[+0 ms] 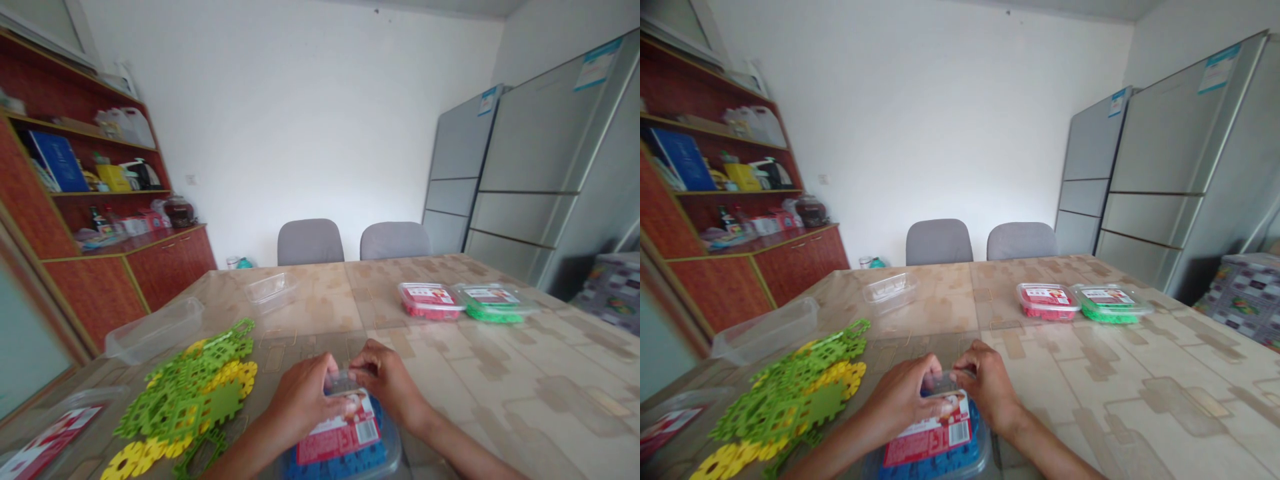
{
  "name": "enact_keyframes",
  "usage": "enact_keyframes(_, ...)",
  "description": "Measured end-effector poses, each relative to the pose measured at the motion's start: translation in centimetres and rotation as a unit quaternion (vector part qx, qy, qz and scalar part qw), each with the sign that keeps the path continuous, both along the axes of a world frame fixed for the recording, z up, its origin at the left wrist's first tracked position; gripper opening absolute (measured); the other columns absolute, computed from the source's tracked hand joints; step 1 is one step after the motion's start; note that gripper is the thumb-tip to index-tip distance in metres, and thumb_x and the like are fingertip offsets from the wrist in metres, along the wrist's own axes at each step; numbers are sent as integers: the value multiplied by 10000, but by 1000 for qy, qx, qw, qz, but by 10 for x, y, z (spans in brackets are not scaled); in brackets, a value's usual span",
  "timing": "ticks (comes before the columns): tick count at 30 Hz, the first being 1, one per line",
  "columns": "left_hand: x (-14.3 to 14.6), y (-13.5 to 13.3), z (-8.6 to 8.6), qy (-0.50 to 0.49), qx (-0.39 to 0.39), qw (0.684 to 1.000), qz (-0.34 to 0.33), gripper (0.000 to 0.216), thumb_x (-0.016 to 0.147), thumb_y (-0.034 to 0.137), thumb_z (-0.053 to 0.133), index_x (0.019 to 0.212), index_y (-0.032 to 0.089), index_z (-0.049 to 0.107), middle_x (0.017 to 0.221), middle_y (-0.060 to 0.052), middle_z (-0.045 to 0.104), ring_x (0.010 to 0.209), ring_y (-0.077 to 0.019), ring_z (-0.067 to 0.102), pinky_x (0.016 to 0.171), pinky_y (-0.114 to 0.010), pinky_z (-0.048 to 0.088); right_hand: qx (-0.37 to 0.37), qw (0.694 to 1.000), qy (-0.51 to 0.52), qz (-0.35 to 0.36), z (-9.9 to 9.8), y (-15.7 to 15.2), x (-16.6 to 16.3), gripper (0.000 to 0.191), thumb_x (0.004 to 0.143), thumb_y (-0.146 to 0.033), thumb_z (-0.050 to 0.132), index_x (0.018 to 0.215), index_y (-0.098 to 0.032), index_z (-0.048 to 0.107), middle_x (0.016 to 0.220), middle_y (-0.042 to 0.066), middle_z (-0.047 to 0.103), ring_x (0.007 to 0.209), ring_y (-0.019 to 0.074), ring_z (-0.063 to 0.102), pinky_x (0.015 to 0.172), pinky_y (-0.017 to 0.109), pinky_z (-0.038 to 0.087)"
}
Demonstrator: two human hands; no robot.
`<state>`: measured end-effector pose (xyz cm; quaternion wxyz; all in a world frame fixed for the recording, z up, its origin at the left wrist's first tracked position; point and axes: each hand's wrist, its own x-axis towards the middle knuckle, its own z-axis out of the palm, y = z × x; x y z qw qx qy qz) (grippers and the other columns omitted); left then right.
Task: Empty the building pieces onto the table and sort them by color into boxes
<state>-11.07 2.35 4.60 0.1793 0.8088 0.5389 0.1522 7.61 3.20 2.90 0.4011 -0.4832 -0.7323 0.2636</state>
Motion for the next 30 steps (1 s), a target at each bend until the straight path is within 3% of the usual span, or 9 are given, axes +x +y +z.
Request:
enact_keyframes(7,0,3,-2,-9,-9,1000,4,397,648,528,713,857,209,605,773,22,662,700,-164,583,558,-227,305,15,1000,27,-3,-5,0,0,81,735,-163,666,659,-157,692,693,14,561,626,145,552,573,238,401)
enact_keyframes(16,5,-11,0,13,-13,1000,9,406,636,504,730,880,207,600,820,3,673,745,-189,601,605,-251,339,-11,998,-55,31,3,-4,1,131,782,-203,625,676,-147,678,653,3,563,584,127,521,537,227,346)
enact_keyframes(23,6,-14,0,16,-24,999,20,385,628,467,736,868,215,573,816,18,660,750,-174,586,600,-236,340,-25,998,-48,39,3,-9,-3,34,722,-146,678,703,-147,649,658,-21,521,595,117,477,548,221,332)
enact_keyframes(30,7,-13,0,6,-8,1000,26,421,625,455,757,911,208,571,811,1,674,737,-188,604,593,-248,329,-11,999,-31,27,4,-15,-6,139,695,-46,655,707,-163,580,706,-25,500,645,125,470,588,222,343)
